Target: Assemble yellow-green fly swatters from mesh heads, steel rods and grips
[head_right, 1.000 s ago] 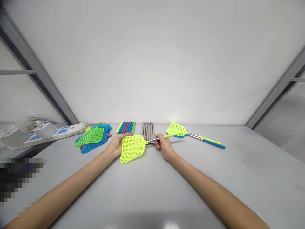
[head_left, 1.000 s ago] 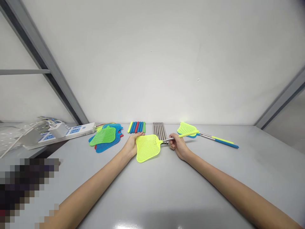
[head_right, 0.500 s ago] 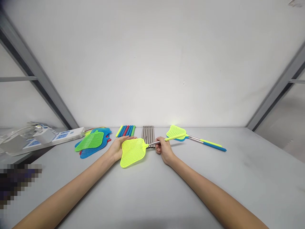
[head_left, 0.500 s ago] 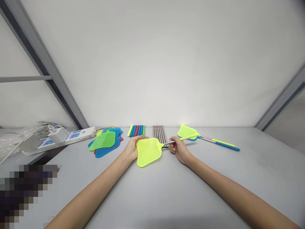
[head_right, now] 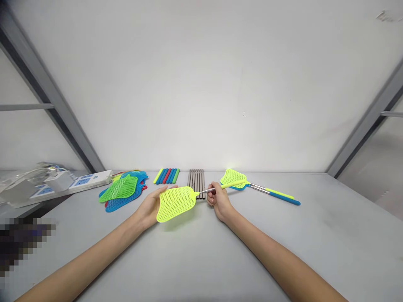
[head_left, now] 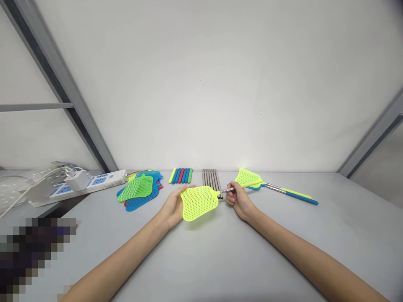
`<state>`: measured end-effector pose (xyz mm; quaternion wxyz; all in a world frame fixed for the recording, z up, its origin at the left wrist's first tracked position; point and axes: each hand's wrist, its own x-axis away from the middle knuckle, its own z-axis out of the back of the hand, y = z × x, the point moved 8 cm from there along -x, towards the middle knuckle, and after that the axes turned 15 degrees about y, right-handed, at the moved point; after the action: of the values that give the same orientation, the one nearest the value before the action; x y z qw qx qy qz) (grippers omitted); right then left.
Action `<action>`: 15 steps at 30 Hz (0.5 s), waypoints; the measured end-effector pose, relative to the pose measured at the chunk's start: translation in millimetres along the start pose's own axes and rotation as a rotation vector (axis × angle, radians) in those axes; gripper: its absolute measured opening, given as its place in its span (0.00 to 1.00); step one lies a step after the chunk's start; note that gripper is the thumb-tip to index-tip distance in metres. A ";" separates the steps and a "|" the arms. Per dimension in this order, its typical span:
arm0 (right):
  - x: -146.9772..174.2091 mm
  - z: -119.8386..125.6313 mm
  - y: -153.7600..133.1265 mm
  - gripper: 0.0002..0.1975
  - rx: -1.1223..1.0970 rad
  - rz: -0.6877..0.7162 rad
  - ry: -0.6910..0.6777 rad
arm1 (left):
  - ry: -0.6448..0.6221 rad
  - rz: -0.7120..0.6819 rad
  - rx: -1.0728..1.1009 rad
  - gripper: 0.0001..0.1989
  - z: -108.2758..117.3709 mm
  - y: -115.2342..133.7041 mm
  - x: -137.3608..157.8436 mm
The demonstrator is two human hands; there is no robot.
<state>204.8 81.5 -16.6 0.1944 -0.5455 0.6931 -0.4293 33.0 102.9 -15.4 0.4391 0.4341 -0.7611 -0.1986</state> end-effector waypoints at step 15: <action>27.3 -19.8 -67.9 0.17 -0.459 -0.277 0.097 | -0.113 -0.291 -0.344 0.22 -32.3 -13.8 74.3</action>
<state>221.2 61.4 54.7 -0.0280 -0.6437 0.6995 -0.3090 49.2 35.8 29.3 0.4299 0.4462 -0.6688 -0.4108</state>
